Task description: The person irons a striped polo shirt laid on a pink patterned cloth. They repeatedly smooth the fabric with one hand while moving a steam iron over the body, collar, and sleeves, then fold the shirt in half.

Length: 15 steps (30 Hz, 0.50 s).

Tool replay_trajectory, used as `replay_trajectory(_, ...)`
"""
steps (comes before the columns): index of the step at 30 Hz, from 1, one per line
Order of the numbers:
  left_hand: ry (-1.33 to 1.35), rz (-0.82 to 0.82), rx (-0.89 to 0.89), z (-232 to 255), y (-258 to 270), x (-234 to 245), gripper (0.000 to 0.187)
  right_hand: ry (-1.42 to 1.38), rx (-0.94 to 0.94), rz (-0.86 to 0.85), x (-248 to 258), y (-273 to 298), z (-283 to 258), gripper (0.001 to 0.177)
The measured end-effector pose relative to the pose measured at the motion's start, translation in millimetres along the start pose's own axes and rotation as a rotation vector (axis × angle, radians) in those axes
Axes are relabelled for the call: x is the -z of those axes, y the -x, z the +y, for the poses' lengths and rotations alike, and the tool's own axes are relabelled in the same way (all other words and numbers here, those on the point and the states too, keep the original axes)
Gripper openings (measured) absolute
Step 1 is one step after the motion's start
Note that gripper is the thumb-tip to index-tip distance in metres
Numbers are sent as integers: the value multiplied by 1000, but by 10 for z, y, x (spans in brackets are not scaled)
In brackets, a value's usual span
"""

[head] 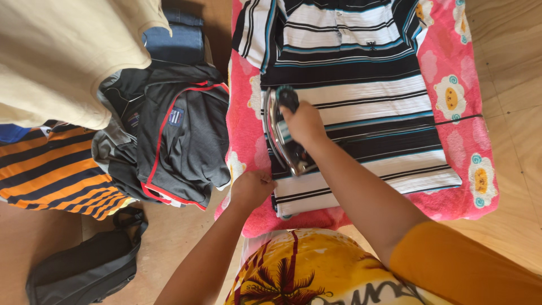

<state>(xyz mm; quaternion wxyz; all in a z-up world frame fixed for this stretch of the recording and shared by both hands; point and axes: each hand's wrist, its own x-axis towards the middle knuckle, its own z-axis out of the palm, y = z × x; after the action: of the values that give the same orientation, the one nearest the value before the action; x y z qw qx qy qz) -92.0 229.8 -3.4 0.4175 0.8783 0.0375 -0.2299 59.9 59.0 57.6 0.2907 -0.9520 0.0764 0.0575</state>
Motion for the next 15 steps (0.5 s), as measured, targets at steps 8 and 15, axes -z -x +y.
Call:
replay_trajectory(8,-108,108,-27,154,-164,185,31,12,-104,-136,498,825,75,46)
replay_trajectory(15,-350,431,-601,450,-713,235,68,9,-194,-115,732,674,229,43)
